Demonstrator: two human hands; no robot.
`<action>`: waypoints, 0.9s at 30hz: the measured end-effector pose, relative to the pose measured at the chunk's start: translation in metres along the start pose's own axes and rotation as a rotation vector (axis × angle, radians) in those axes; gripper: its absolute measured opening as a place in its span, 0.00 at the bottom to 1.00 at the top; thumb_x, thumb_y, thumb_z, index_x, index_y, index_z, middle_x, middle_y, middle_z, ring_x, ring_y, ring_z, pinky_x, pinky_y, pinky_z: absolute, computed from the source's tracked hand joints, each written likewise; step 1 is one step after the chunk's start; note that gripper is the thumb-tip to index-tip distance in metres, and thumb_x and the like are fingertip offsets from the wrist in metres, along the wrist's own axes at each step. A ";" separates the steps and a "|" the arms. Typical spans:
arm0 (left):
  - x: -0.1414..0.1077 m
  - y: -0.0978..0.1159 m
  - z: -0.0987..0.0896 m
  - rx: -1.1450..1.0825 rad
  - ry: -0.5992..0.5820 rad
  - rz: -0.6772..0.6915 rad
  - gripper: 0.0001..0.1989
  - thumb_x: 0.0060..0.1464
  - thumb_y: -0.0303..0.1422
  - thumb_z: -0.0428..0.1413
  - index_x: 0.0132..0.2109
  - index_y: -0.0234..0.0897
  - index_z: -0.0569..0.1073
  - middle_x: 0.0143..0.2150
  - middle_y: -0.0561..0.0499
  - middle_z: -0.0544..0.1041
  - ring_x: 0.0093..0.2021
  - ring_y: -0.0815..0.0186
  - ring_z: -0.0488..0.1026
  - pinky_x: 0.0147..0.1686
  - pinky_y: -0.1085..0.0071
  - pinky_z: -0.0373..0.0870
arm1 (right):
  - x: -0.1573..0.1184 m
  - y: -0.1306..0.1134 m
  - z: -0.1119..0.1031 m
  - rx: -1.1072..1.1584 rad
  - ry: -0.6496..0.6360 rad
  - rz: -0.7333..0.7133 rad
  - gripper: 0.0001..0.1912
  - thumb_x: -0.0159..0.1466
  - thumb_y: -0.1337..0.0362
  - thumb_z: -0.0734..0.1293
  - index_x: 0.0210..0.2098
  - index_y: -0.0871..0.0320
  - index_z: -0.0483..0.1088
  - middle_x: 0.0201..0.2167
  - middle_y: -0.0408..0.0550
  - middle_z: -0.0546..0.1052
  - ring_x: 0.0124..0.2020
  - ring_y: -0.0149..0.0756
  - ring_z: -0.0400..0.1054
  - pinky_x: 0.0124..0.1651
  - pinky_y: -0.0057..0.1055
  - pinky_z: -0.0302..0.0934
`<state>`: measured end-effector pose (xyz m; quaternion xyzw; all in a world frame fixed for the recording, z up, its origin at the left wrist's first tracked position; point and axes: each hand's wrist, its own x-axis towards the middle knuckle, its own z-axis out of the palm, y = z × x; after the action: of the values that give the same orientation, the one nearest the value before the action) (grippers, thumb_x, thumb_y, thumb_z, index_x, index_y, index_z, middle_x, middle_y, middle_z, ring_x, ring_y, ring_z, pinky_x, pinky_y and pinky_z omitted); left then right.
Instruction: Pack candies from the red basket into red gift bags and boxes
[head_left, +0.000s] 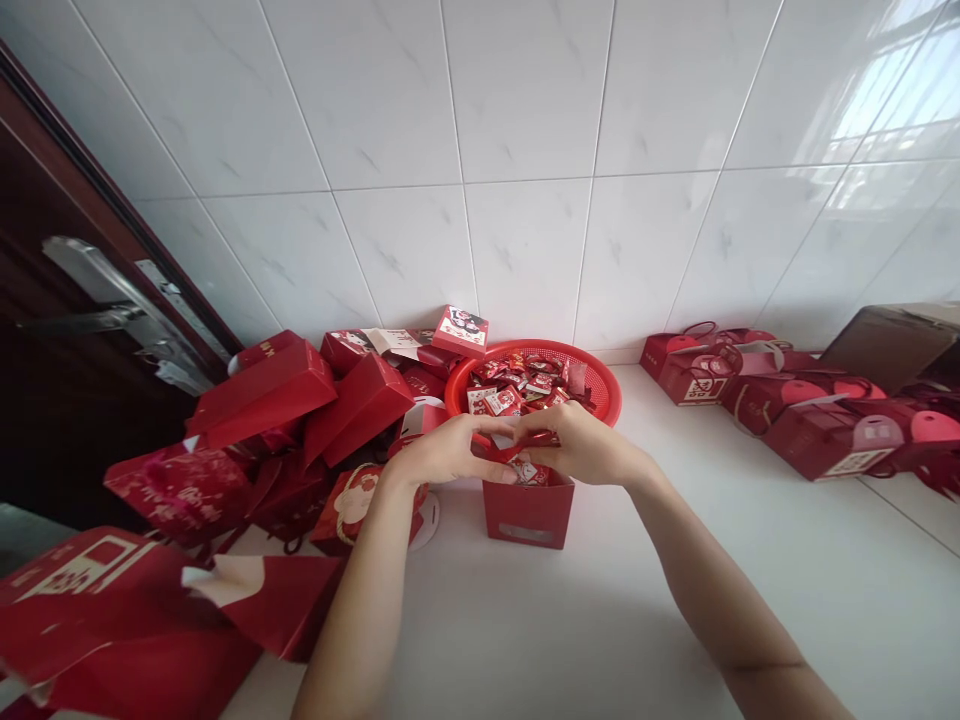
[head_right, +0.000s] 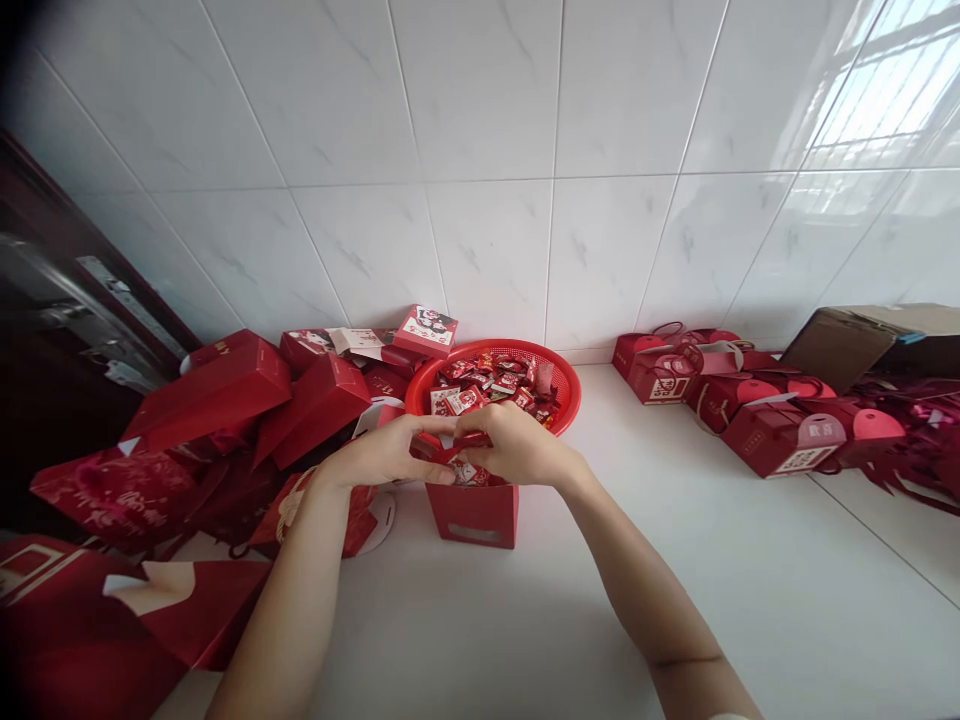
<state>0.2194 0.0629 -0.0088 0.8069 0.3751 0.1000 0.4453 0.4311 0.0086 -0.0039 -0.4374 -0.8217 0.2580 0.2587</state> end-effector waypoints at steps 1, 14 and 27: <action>0.000 0.000 0.000 -0.001 0.003 0.001 0.32 0.44 0.43 0.70 0.57 0.46 0.78 0.55 0.51 0.80 0.53 0.54 0.76 0.52 0.65 0.70 | 0.003 0.001 -0.003 -0.027 -0.050 -0.011 0.08 0.62 0.75 0.67 0.36 0.60 0.78 0.29 0.45 0.78 0.28 0.31 0.66 0.32 0.27 0.56; -0.002 0.002 0.002 -0.062 -0.041 0.037 0.27 0.45 0.40 0.69 0.53 0.41 0.79 0.47 0.50 0.83 0.47 0.55 0.78 0.47 0.66 0.71 | 0.048 -0.020 -0.014 -0.392 -0.647 0.061 0.05 0.59 0.71 0.66 0.28 0.59 0.73 0.21 0.42 0.69 0.23 0.31 0.59 0.27 0.31 0.48; -0.001 -0.002 -0.001 -0.095 -0.088 0.109 0.25 0.46 0.38 0.68 0.54 0.41 0.79 0.48 0.49 0.83 0.47 0.57 0.79 0.49 0.66 0.72 | 0.040 -0.007 -0.010 -0.192 -0.548 0.097 0.07 0.52 0.69 0.72 0.21 0.57 0.71 0.19 0.40 0.70 0.21 0.31 0.62 0.26 0.29 0.52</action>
<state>0.2167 0.0634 -0.0099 0.8076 0.3056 0.1064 0.4929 0.4139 0.0415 0.0157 -0.4127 -0.8596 0.2999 -0.0283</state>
